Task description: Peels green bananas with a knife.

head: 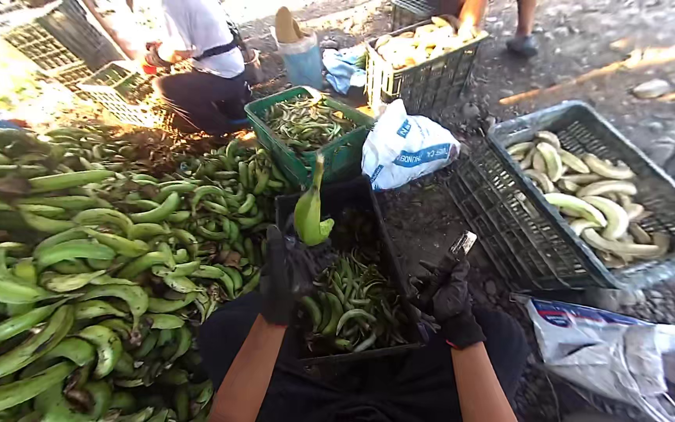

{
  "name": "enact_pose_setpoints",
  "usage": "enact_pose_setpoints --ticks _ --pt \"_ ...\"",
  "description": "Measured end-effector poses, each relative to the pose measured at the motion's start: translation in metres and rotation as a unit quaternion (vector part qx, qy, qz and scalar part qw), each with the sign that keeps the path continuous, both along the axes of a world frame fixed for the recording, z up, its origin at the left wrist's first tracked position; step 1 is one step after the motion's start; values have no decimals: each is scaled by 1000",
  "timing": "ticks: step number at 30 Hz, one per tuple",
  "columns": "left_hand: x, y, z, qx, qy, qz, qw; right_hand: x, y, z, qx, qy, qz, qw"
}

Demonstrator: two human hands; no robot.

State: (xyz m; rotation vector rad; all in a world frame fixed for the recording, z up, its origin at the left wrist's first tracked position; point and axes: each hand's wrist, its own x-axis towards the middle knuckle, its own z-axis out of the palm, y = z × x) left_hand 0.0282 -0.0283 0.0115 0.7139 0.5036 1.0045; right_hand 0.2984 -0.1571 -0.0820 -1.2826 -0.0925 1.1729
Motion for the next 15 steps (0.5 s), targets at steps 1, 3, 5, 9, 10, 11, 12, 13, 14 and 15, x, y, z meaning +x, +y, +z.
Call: enact_pose_setpoints --ticks 1,3,5,9,10,11,12,13,14,15 --pt "1 1 -12 -95 -23 -19 995 -4 -3 3 5 -13 17 1000" --pt "3 8 -42 -204 -59 -49 976 -12 -11 5 31 -44 55 997" --pt "9 12 -54 -180 38 -28 983 -20 -20 3 57 -70 84 992" --pt "10 19 -53 -30 199 60 978 -55 -37 -2 76 -80 139 984" --pt "8 23 -50 15 220 77 972 -69 -40 -1 79 -89 168 979" --pt "6 26 -45 64 258 91 960 -84 -45 1 80 -105 199 971" --pt "5 27 -37 118 296 102 942 -101 -48 5 79 -119 228 963" --pt "4 27 -30 166 323 110 925 -118 -48 9 75 -127 248 958" --pt "4 26 -25 204 338 123 911 -132 -45 13 78 -130 270 951" --pt "4 25 -24 237 346 141 897 -143 -40 17 86 -135 286 945"
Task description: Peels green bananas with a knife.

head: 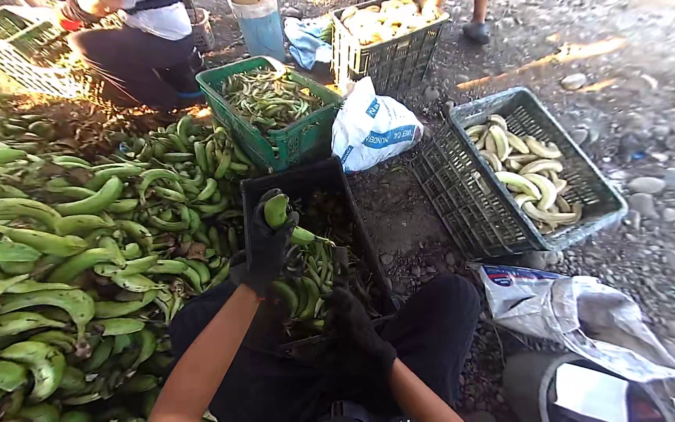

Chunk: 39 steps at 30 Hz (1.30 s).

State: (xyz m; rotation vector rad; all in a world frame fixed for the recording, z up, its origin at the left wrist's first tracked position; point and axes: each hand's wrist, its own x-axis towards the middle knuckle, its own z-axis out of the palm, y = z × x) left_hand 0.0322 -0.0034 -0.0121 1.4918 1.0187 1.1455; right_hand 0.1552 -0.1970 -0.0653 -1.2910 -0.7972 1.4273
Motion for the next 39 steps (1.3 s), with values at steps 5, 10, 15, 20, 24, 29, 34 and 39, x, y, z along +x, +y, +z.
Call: enact_pose_setpoints --ticks 5,10,15,20,24,29,34,39 --pt "4 -17 -14 95 48 81 991 -8 42 69 155 -16 -46 987" --pt "18 -34 -17 96 -26 77 992 5 50 143 384 -35 -191 903" --pt "27 -41 -12 89 -117 78 986 -22 19 -3 -85 -179 36 980" --pt "-1 -22 -9 0 -80 72 994 -27 0 -37 -151 -89 31 984" --pt "-13 -15 -11 -83 -129 -4 988 11 33 -8 66 -142 -46 987" --pt "-24 -14 -20 -180 -166 -19 969 36 58 36 96 -470 81 874" --pt "-27 -13 -13 -211 -196 -64 956 30 54 50 85 -548 92 827" --pt "-17 -25 -11 -219 -145 -78 962 23 82 44 -10 -499 48 865"
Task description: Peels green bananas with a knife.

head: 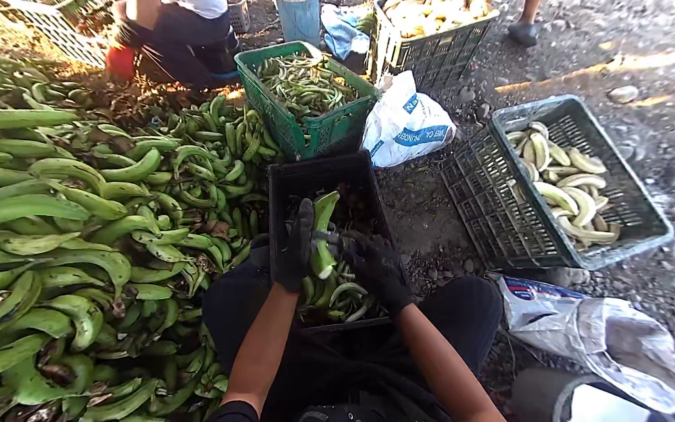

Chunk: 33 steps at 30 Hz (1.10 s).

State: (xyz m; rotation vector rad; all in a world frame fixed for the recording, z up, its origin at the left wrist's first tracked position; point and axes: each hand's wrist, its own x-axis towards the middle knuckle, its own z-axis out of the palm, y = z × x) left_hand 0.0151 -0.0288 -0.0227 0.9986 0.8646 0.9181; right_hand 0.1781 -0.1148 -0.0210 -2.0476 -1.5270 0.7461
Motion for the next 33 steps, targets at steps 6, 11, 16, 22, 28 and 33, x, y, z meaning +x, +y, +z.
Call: enact_pose_setpoints --ticks 6,11,16,22,28,33 --pt "18 -20 14 7 82 36 996 32 58 -16 61 40 -168 983" --pt "-2 4 -2 42 -22 23 999 36 39 1 89 89 -58 990" --pt "-3 10 -18 123 41 131 983 -2 4 -6 -10 35 42 998" --pt "-3 11 -6 174 56 187 965 -17 -27 0 42 -28 -2 999" --pt "18 -18 3 23 93 -75 993 17 51 -8 2 -29 -137 990" --pt "11 5 -20 78 38 99 991 11 39 17 -8 -6 -99 995"
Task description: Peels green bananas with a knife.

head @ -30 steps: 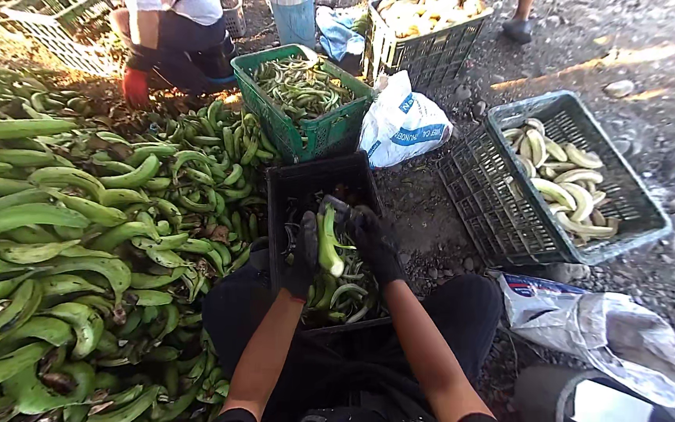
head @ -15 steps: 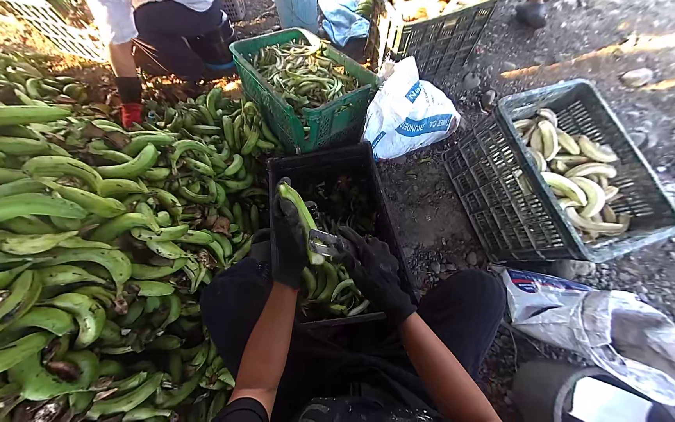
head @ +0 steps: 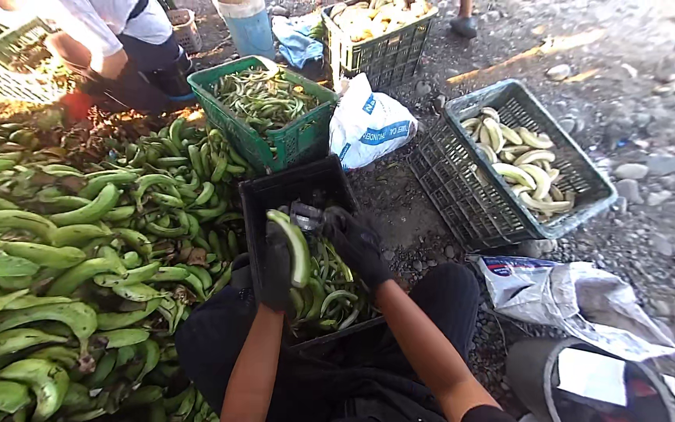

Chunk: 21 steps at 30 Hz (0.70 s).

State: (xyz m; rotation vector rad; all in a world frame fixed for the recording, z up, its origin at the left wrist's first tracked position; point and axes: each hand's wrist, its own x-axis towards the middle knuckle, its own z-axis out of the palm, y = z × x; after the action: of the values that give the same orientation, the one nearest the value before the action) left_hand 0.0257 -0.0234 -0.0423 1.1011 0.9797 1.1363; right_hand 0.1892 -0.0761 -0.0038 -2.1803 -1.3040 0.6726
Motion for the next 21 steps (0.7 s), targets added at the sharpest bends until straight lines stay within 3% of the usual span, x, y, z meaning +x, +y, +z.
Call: enact_pose_setpoints --ticks 3,6,8,10,13,15,19,21 --pt "-11 17 -30 56 9 118 991 -22 -41 -13 0 -2 45 999" --pt "-6 14 -17 50 9 137 989 -31 -63 -26 55 -15 38 998" --pt "5 3 2 -17 -48 -12 999 -19 -42 -18 27 2 27 999" --pt "10 -8 15 -71 -15 -177 982 5 -5 -17 6 -4 27 1000" --pt "5 -23 20 -82 73 -229 967 32 25 -27 -2 -5 47 999" --pt "3 -17 16 -44 53 -165 984 28 17 -27 33 14 42 998" --pt "-1 7 -10 12 -54 83 995 -4 -28 -21 -13 28 47 998" --pt "4 3 -1 1 18 229 973 -21 -47 -38 57 -11 55 997"
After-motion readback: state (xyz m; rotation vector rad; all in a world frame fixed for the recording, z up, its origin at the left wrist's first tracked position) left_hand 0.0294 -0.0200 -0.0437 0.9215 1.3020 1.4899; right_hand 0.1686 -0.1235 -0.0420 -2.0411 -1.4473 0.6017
